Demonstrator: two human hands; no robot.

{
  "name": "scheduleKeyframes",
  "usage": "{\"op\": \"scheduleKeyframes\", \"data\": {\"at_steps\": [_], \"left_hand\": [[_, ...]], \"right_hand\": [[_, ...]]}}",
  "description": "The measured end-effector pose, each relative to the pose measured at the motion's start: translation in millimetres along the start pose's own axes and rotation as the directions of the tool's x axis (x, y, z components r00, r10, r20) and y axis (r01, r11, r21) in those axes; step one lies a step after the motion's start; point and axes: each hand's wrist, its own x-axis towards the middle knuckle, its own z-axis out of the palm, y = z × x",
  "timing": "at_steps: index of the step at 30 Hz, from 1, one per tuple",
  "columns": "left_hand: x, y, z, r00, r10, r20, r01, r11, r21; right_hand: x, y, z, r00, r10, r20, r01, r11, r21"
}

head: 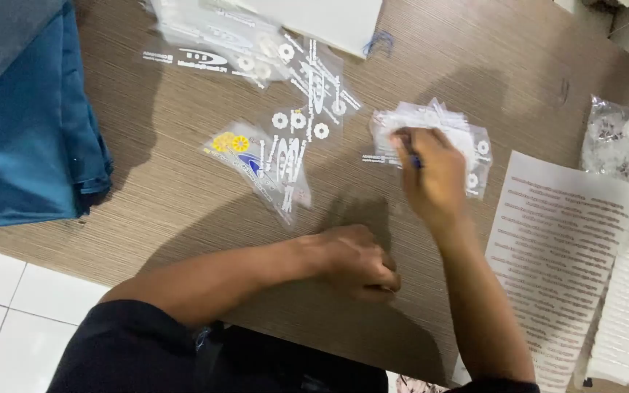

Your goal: The person is sorting and placing individual labels into small plastic packets on a work table.

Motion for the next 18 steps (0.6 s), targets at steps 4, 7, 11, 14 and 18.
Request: {"op": "scheduleKeyframes", "data": {"at_steps": [4,7,11,14,18], "left_hand": [[0,-4,1,1.000,-0.008,0.008,0.008,1.000,-0.003],[8,-4,2,0.993,-0.071,0.093,0.070,0.998,0.008],[12,3,-7,0.982,-0.081,0.168,0.103,0.986,-0.132],[9,4,-21,0.981,-0.094,0.169,0.110,0.990,-0.084],[12,0,-6,0.978,-0.082,0.190,0.114,0.980,-0.160]], "right_hand": [[26,-24,30,0.999,-0.041,-0.035,0.040,0.999,-0.012],[53,-30,37,0.991,-0.117,0.061,0.119,0.993,-0.024],[73,-41,36,0.936,-0.071,0.345,0.075,0.997,0.001],[72,-49,32,0.880,0.019,0.475,0.027,0.995,-0.091],[61,-62,31,0.872,0.123,0.474,-0.055,0.986,-0.155]]}}
